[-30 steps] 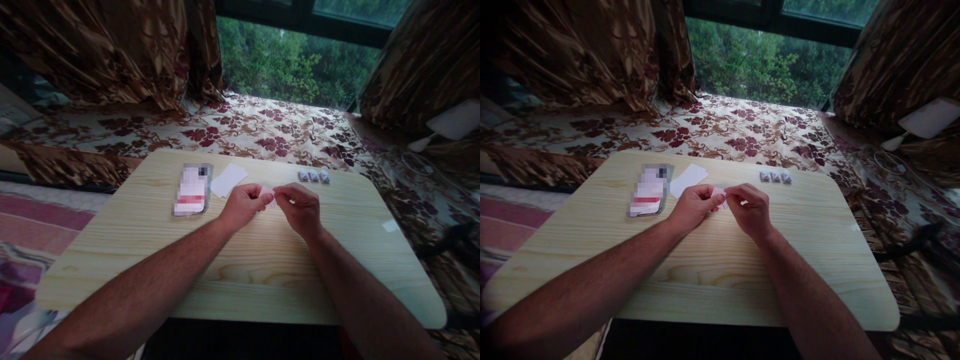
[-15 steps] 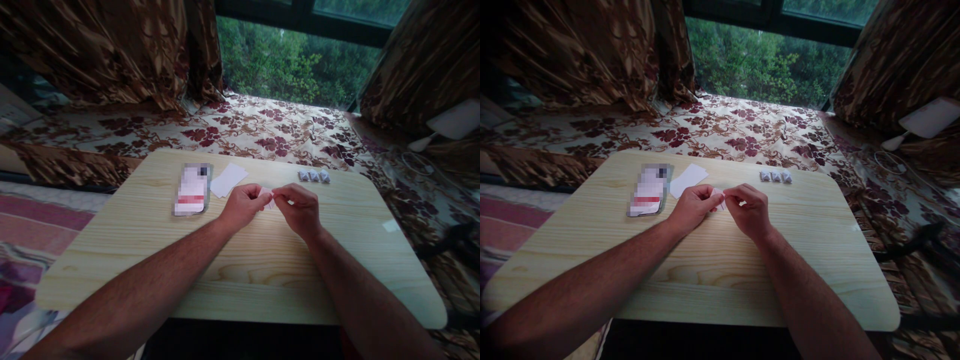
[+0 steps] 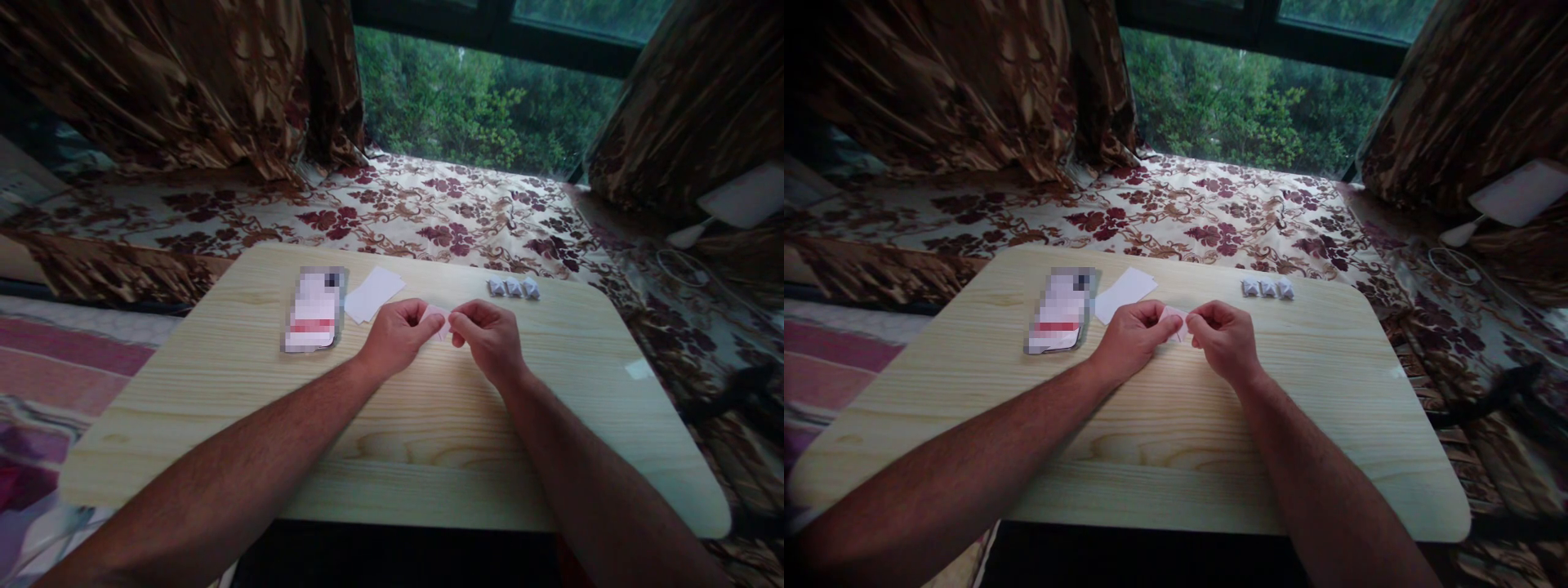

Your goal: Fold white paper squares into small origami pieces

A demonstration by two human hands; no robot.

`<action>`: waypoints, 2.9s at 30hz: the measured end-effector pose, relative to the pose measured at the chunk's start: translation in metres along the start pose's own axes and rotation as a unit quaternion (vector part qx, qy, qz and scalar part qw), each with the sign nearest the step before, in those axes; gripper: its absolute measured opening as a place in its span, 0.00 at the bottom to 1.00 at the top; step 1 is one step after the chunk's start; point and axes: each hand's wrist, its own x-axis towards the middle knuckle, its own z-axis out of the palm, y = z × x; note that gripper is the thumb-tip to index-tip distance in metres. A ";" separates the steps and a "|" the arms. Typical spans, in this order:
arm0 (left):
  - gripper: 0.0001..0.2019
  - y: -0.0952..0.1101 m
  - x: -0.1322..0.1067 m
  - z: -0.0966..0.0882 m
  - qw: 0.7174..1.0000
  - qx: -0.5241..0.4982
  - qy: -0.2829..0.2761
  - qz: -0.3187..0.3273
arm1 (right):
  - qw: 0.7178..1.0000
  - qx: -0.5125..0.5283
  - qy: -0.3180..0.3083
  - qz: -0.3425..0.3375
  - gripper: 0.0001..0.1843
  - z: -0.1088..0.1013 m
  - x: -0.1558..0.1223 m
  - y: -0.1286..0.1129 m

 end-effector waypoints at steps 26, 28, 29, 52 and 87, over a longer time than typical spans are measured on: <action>0.15 -0.001 0.001 -0.002 0.998 0.063 -0.023 -0.004 | 0.997 -0.077 -0.024 -0.011 0.10 -0.004 0.002 0.009; 0.15 -0.001 0.001 -0.002 0.997 0.076 -0.022 -0.004 | 0.995 -0.092 -0.022 -0.015 0.10 -0.004 0.002 0.009; 0.15 -0.001 0.001 -0.003 0.996 0.083 -0.021 -0.006 | 0.995 -0.098 -0.021 -0.016 0.10 -0.004 0.001 0.009; 0.12 0.005 0.002 -0.004 0.998 0.029 -0.032 -0.051 | 0.998 -0.067 0.015 0.002 0.10 -0.003 0.004 0.014; 0.16 0.001 0.002 -0.004 0.997 -0.001 -0.043 -0.063 | 0.999 -0.043 -0.013 0.005 0.18 -0.007 0.003 0.013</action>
